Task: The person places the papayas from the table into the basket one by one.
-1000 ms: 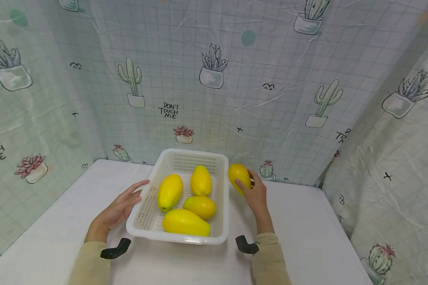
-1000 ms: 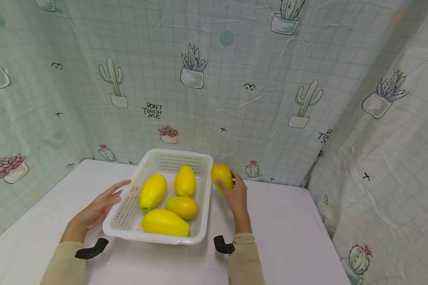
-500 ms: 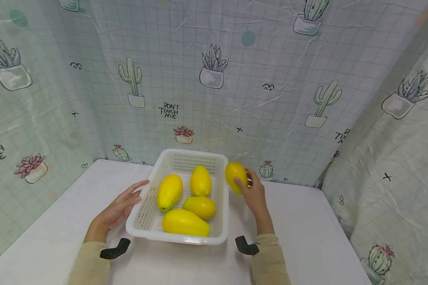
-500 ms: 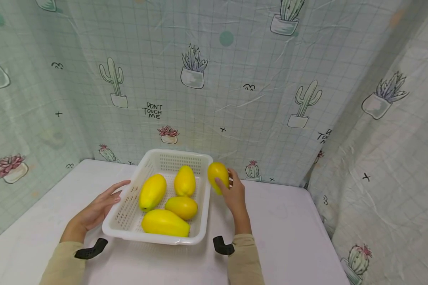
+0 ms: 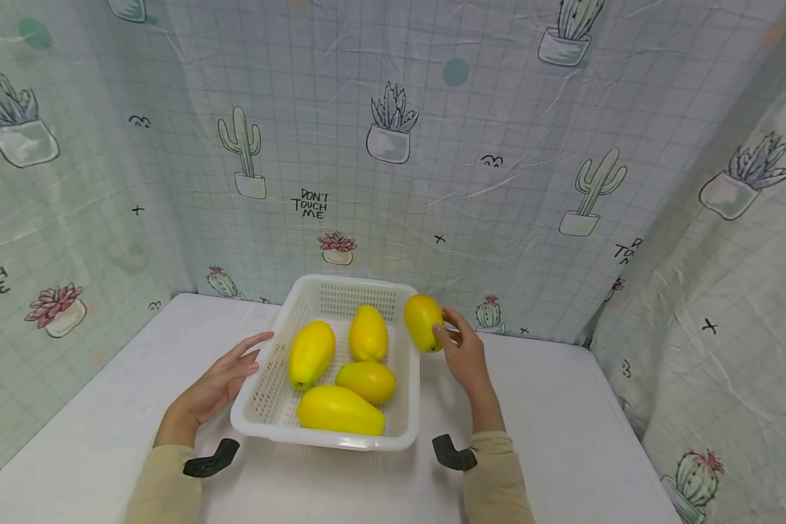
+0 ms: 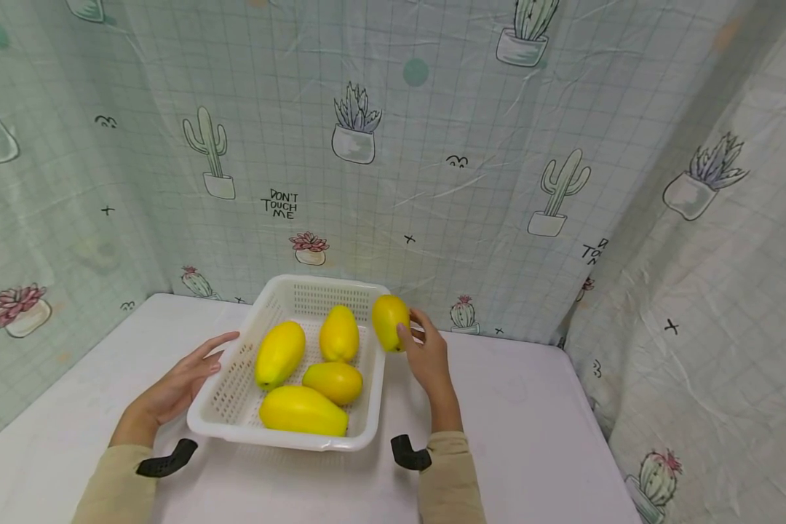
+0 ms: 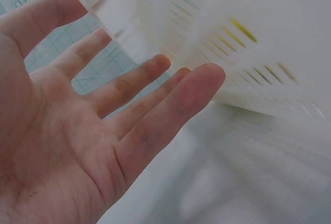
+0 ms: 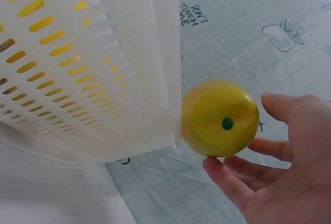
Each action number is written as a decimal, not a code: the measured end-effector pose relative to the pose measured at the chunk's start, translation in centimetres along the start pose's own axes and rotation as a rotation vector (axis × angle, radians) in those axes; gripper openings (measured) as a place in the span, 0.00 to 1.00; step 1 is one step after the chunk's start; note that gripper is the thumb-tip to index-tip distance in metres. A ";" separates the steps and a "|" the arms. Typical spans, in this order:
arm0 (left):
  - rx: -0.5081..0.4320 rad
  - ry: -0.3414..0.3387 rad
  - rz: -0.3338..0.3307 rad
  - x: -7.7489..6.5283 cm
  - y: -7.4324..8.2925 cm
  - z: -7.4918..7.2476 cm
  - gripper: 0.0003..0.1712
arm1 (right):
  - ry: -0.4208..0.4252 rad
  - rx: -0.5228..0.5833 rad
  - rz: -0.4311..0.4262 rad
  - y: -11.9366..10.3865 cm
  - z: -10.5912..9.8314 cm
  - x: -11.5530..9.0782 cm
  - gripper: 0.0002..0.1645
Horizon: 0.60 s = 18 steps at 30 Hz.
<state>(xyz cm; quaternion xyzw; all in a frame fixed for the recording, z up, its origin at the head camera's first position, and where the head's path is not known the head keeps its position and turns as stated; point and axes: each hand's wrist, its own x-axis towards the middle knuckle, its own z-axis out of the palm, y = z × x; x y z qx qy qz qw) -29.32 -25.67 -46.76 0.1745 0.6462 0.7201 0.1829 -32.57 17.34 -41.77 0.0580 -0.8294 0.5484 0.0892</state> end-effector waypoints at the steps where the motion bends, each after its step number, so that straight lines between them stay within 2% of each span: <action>1: -0.001 0.000 0.000 0.0 0.0 0.0 0.32 | -0.002 0.006 -0.003 0.0 0.0 0.0 0.31; 9: -0.027 -0.017 0.012 0.0 0.0 0.0 0.32 | -0.030 0.039 0.003 -0.4 0.0 -0.1 0.30; 18: 0.009 0.011 -0.013 0.1 0.0 0.0 0.32 | -0.056 0.047 -0.014 -0.6 0.3 -0.2 0.32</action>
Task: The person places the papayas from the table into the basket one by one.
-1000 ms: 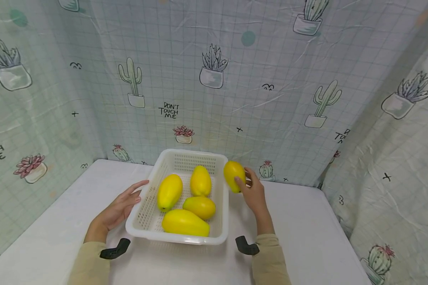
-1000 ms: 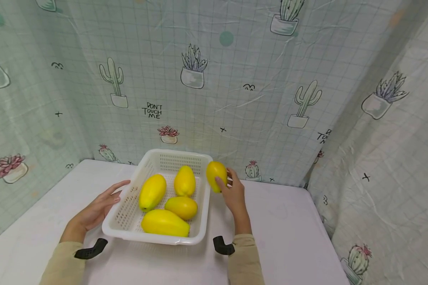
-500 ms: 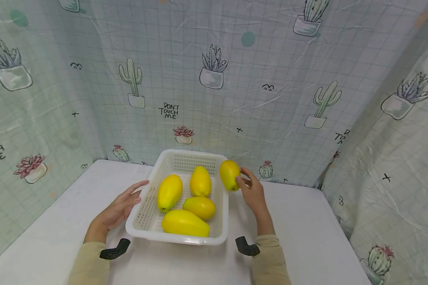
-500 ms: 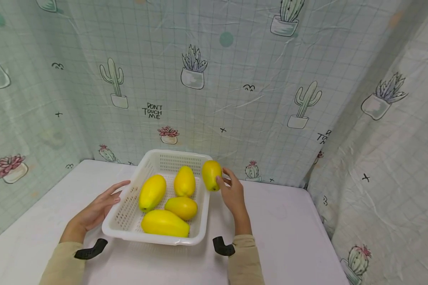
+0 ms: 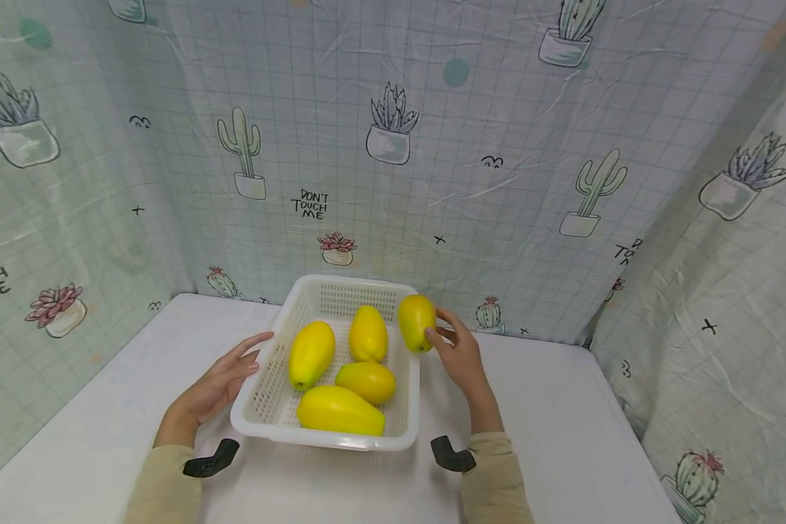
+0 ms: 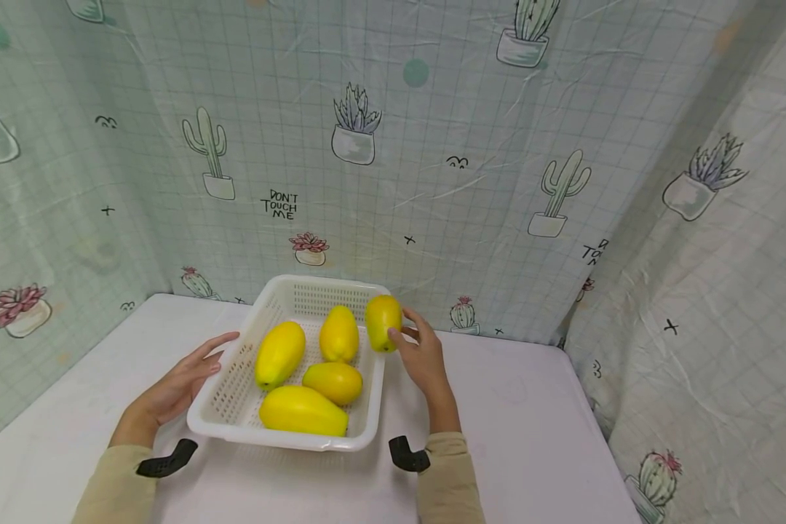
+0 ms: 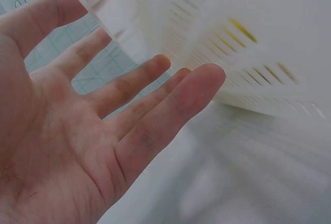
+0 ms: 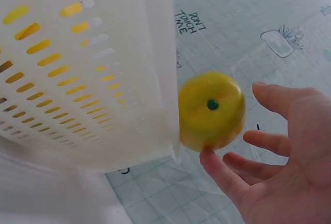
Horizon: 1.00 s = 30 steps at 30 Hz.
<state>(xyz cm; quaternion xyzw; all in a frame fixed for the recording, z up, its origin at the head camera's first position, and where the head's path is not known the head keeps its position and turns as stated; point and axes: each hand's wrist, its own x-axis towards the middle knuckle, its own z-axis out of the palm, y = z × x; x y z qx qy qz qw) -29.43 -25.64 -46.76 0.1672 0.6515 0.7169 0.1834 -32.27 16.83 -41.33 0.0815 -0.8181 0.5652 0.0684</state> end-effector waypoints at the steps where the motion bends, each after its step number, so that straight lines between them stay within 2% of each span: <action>1: 0.003 0.004 -0.005 0.0 0.0 0.0 0.32 | -0.003 0.005 -0.008 0.0 0.0 0.0 0.32; 7: 0.005 0.028 -0.027 -0.1 0.1 0.1 0.32 | 0.002 0.020 -0.020 0.0 -0.1 -0.2 0.30; 18: -0.042 -0.036 0.036 0.2 -0.3 0.0 0.32 | 0.045 0.000 -0.046 0.2 -0.4 0.0 0.29; 22: -0.028 -0.025 0.026 0.4 -0.4 0.1 0.31 | 0.052 0.009 -0.001 -0.3 -0.5 -0.1 0.27; 25: -0.016 -0.013 0.026 0.4 -0.4 0.1 0.31 | 0.045 -0.004 0.015 -1.6 -0.4 -0.6 0.26; 28: 0.008 -0.005 0.034 0.1 -0.2 0.0 0.31 | 0.039 -0.031 0.004 -3.0 -0.2 -1.2 0.25; 30: 0.051 0.015 0.030 0.1 0.0 -0.2 0.31 | 0.047 -0.046 -0.012 -2.5 -0.1 -1.0 0.23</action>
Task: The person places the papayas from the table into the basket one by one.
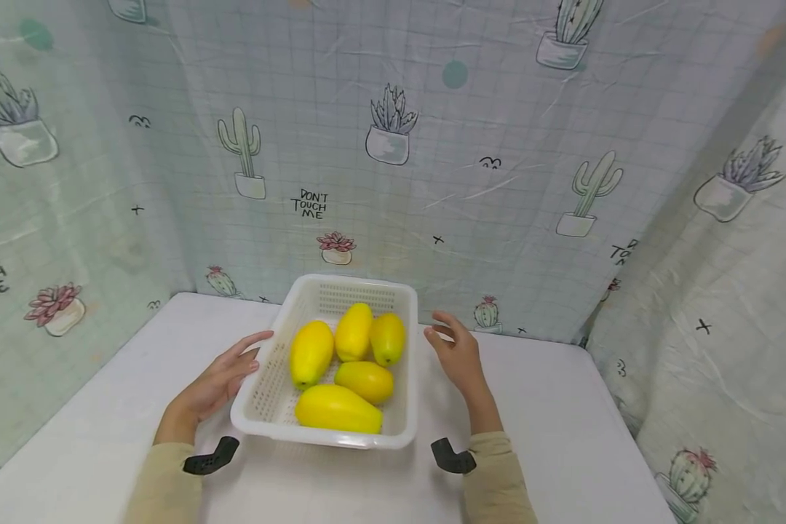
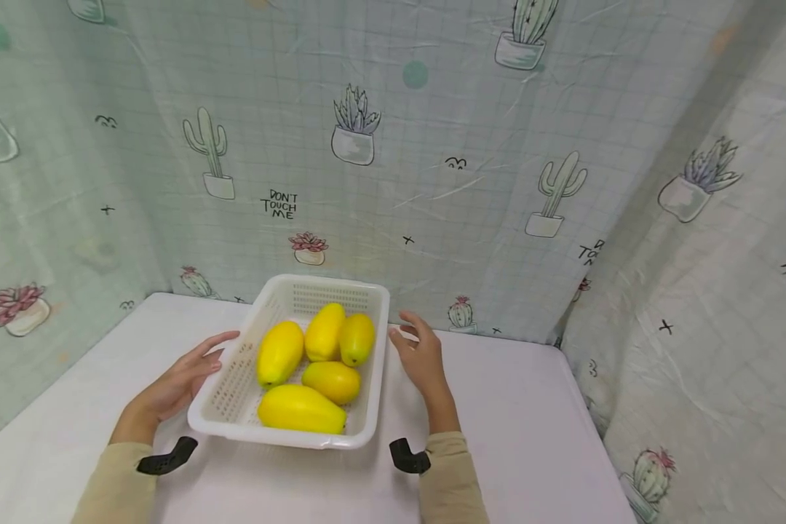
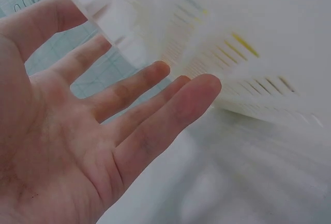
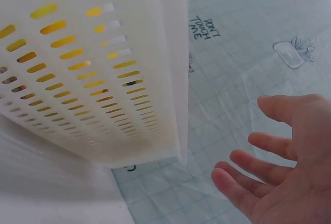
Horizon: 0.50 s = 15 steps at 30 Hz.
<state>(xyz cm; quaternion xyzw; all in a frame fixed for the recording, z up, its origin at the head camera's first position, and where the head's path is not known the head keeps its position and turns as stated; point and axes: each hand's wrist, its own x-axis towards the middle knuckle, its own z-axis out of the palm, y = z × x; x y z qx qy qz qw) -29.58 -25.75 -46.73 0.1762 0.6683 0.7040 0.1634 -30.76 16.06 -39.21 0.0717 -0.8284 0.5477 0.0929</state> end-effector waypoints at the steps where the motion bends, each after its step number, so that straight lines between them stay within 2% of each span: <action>1: 0.046 0.026 -0.007 0.0 0.1 0.0 0.31 | 0.002 -0.007 -0.008 0.5 0.1 0.2 0.23; 5: 0.271 0.149 -0.048 0.4 0.7 0.2 0.29 | 0.014 -0.031 -0.043 2.4 0.4 1.1 0.23; 7: 0.365 0.199 -0.061 0.6 1.1 0.3 0.28 | 0.013 -0.044 -0.047 2.4 0.4 1.1 0.22; 10: 0.418 0.217 -0.023 0.9 1.7 0.4 0.28 | 0.006 -0.058 -0.044 2.4 0.5 1.0 0.22; 15: 0.435 0.246 0.046 1.2 2.8 0.6 0.30 | -0.014 -0.064 -0.049 2.1 0.6 0.9 0.24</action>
